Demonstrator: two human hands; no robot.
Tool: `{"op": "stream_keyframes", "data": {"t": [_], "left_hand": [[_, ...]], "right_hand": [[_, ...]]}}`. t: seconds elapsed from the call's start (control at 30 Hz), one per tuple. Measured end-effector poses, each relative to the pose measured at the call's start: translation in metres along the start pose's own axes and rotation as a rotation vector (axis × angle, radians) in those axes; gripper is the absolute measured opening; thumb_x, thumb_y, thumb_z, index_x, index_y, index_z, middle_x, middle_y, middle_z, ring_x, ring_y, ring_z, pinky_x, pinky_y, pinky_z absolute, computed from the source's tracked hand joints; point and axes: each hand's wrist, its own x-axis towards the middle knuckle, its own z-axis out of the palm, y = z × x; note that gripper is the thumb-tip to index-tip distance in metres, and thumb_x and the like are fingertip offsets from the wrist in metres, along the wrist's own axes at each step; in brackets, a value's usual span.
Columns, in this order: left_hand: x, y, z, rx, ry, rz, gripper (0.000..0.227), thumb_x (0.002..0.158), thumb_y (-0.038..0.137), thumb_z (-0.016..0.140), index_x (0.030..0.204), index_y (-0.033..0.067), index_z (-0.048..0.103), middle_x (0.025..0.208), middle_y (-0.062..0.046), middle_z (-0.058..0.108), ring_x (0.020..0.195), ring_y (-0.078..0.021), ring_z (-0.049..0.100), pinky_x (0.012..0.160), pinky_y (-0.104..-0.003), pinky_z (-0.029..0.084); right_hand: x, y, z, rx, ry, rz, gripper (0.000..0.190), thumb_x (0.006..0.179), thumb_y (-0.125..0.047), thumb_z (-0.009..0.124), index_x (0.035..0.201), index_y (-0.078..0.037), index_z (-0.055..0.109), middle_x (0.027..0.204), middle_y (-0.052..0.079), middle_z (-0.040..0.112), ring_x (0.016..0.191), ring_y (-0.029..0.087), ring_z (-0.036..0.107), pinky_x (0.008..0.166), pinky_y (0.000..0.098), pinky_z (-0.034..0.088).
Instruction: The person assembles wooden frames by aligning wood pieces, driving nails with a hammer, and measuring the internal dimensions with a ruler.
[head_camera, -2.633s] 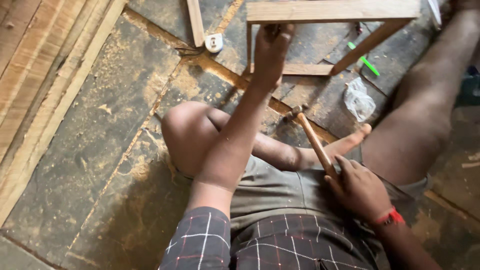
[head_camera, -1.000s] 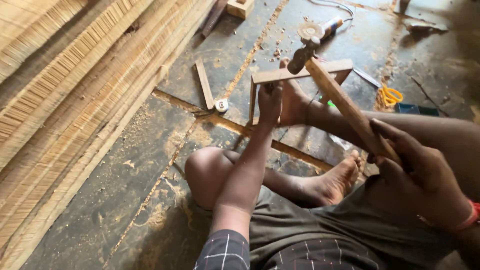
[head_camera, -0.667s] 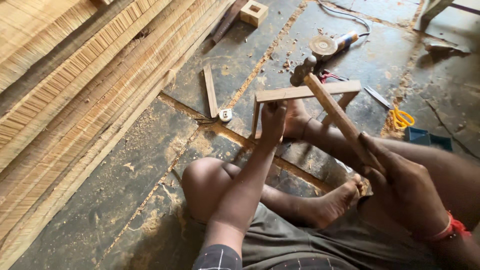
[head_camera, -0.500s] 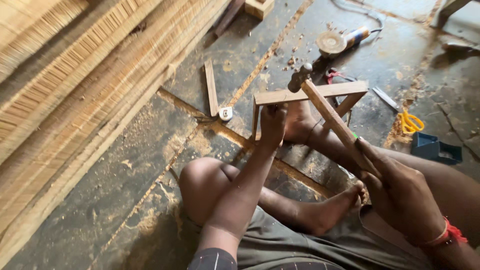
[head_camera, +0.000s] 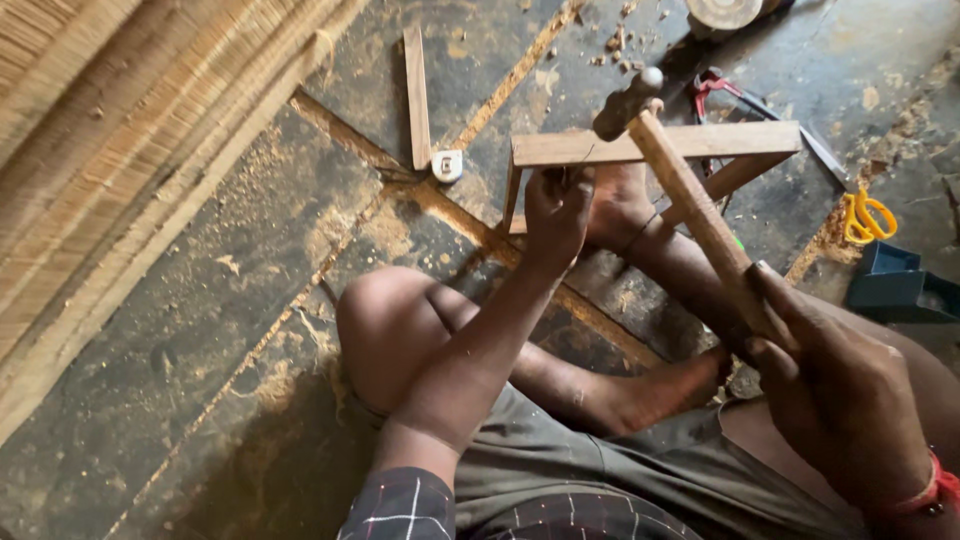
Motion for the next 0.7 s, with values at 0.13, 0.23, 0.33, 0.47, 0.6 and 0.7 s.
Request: {"op": "stream_keyframes", "data": {"t": [0.13,0.23,0.33,0.47,0.6,0.7], "left_hand": [[0.001,0.008,0.002,-0.002,-0.013,0.032,0.023,0.097,0.011,0.067,0.115,0.0009,0.058,0.107,-0.001,0.064,0.103,-0.0101,0.058,0.095,-0.027,0.048],[0.002,0.01,0.004,0.013,-0.033,0.06,0.018,0.104,0.01,0.071,0.111,-0.0015,0.059,0.098,-0.001,0.058,0.099,-0.0106,0.052,0.091,-0.029,0.046],[0.0,0.007,0.003,-0.052,-0.035,0.074,0.023,0.098,0.011,0.067,0.118,0.0019,0.059,0.11,-0.001,0.065,0.104,-0.0092,0.059,0.095,-0.026,0.048],[0.003,0.004,0.004,0.029,-0.029,0.09,0.019,0.102,0.007,0.069,0.117,0.0003,0.06,0.101,-0.001,0.059,0.099,-0.0103,0.054,0.091,-0.028,0.046],[0.007,0.008,0.004,-0.003,-0.055,0.106,0.019,0.102,0.008,0.065,0.119,0.0,0.06,0.11,-0.003,0.064,0.105,-0.0113,0.058,0.096,-0.029,0.048],[0.003,0.012,0.003,0.072,-0.045,0.044,0.02,0.102,0.009,0.063,0.119,-0.0001,0.059,0.11,-0.003,0.064,0.106,-0.0119,0.059,0.097,-0.03,0.049]], "right_hand": [[-0.002,-0.005,-0.001,0.038,0.023,-0.024,0.053,0.089,-0.004,0.065,0.141,-0.001,0.058,0.116,0.023,0.071,0.104,0.03,0.073,0.087,0.037,0.055],[-0.003,-0.008,-0.002,0.013,0.032,-0.031,0.053,0.088,-0.003,0.065,0.141,0.0,0.058,0.117,0.023,0.07,0.105,0.03,0.072,0.088,0.0368,0.054],[-0.006,-0.009,-0.002,0.019,0.01,0.015,0.054,0.088,-0.003,0.066,0.142,-0.001,0.058,0.117,0.023,0.071,0.103,0.029,0.073,0.086,0.0357,0.055],[-0.009,-0.009,-0.003,0.052,0.007,0.029,0.053,0.09,-0.003,0.066,0.143,-0.002,0.059,0.116,0.022,0.072,0.1,0.025,0.074,0.085,0.0339,0.055],[-0.008,-0.009,-0.003,0.069,-0.004,0.01,0.053,0.089,-0.002,0.066,0.142,-0.001,0.058,0.116,0.022,0.072,0.1,0.023,0.072,0.084,0.0329,0.055],[-0.009,-0.011,-0.005,0.055,-0.003,-0.015,0.052,0.089,-0.002,0.066,0.141,0.0,0.058,0.116,0.022,0.071,0.101,0.023,0.072,0.083,0.0322,0.055]]}}
